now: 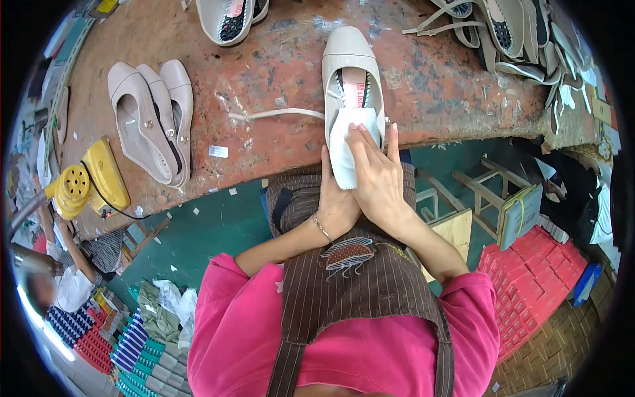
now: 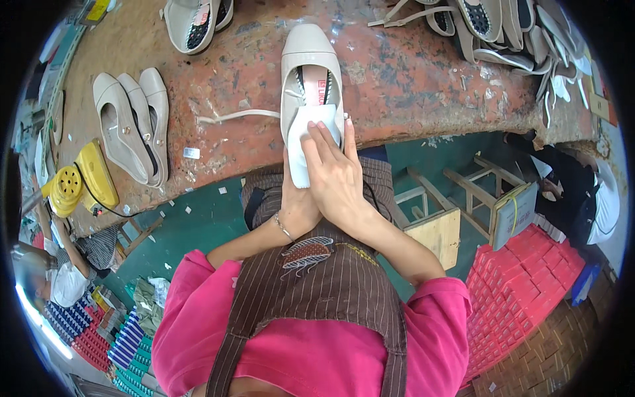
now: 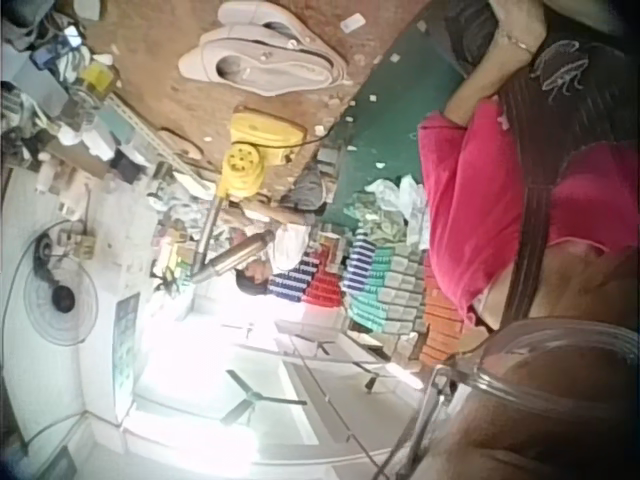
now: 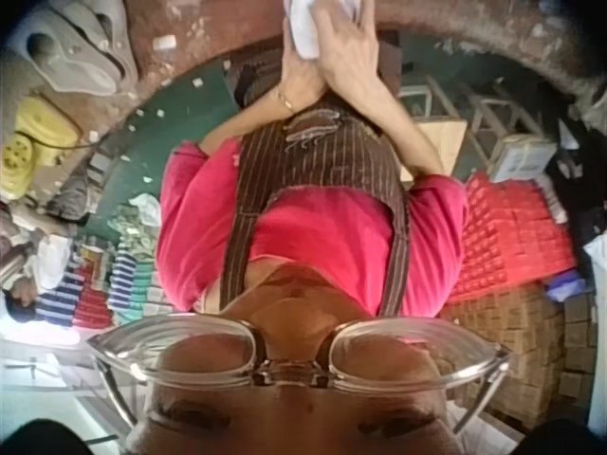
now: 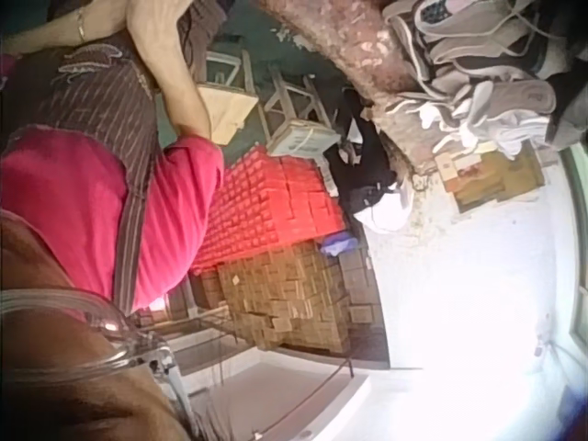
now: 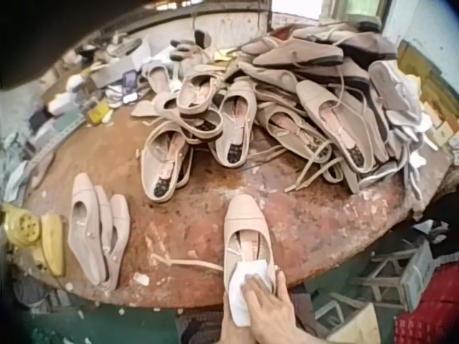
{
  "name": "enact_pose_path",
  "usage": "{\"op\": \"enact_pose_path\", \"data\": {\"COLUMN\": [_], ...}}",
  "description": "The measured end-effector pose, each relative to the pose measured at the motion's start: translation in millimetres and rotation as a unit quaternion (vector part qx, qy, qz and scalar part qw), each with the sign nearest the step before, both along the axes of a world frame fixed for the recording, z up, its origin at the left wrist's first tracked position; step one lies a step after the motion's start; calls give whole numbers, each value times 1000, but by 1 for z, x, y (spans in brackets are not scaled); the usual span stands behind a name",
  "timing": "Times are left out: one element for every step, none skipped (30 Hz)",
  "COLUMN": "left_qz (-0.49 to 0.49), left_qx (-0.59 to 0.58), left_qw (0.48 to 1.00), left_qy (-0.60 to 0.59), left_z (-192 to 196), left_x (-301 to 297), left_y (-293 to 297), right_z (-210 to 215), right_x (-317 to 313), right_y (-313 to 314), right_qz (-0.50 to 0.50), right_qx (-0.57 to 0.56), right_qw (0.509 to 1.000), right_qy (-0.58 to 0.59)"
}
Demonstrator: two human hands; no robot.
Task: The person inserts insoles into shoes by hand, presses them into place, and organizes the shoes and insoles on the workbench.
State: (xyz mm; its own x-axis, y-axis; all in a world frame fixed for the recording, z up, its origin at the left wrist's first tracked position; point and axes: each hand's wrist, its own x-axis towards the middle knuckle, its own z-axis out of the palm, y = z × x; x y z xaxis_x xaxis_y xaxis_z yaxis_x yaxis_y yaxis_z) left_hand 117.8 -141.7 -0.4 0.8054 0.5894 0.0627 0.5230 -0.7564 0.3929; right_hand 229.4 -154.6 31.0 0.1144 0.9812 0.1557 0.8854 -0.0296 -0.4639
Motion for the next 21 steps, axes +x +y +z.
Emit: {"op": "enact_pose_path", "data": {"left_qz": [-5,-8,-20,8,15,23,21,25,27,13,12,14,9,13,17,10,13,14,-3,-7,40], "left_qx": [-25,-49,-56,-19,-39,-54,-54,-54,-53,-49,-46,-41,-42,-30,-19,-17,-27,-36,-65,-48,-73], "left_qw": [1000,999,998,1000,999,998,998,998,998,998,997,996,996,998,999,999,999,999,998,996,989], "left_qy": [9,19,21,5,-1,-8,-11,-7,-7,-44,-62,-74,-79,-53,-30,-37,-37,-38,-18,-82,-124], "left_z": [-6,-8,-7,3,4,3,2,-3,-5,0,1,2,3,5,6,6,6,7,6,-9,-12], "left_x": [-1,-2,-7,-1,1,3,3,-2,-3,-3,1,3,5,3,3,5,7,7,3,-4,1], "left_y": [0,2,1,5,4,6,3,1,3,6,7,7,9,9,9,11,10,8,8,5,7], "right_z": [-4,-11,-17,-26,-10,7,5,-3,-9,-11,-20,-26,-26,-26,-19,-14,-10,-5,-11,-29,-41], "right_x": [2,7,15,24,30,36,35,27,19,9,9,9,15,21,23,23,23,27,23,12,2], "right_y": [9,27,44,67,85,100,94,82,70,48,41,40,56,80,96,101,105,105,89,69,51], "right_qz": [-3,5,8,-2,12,27,24,13,0,12,4,0,-18,-36,-34,-41,-39,-38,-46,-48,-17], "right_qx": [1,39,72,72,-50,-166,-166,-76,17,3,13,23,55,84,-11,-10,-63,-116,-41,35,22], "right_qw": [1000,998,994,993,995,983,983,991,988,986,987,989,985,981,984,982,983,980,991,982,986], "right_qy": [-1,-41,-87,-93,-82,-68,-71,-111,-154,-165,-159,-148,-160,-169,-177,-183,-170,-157,-120,-177,-167]}}
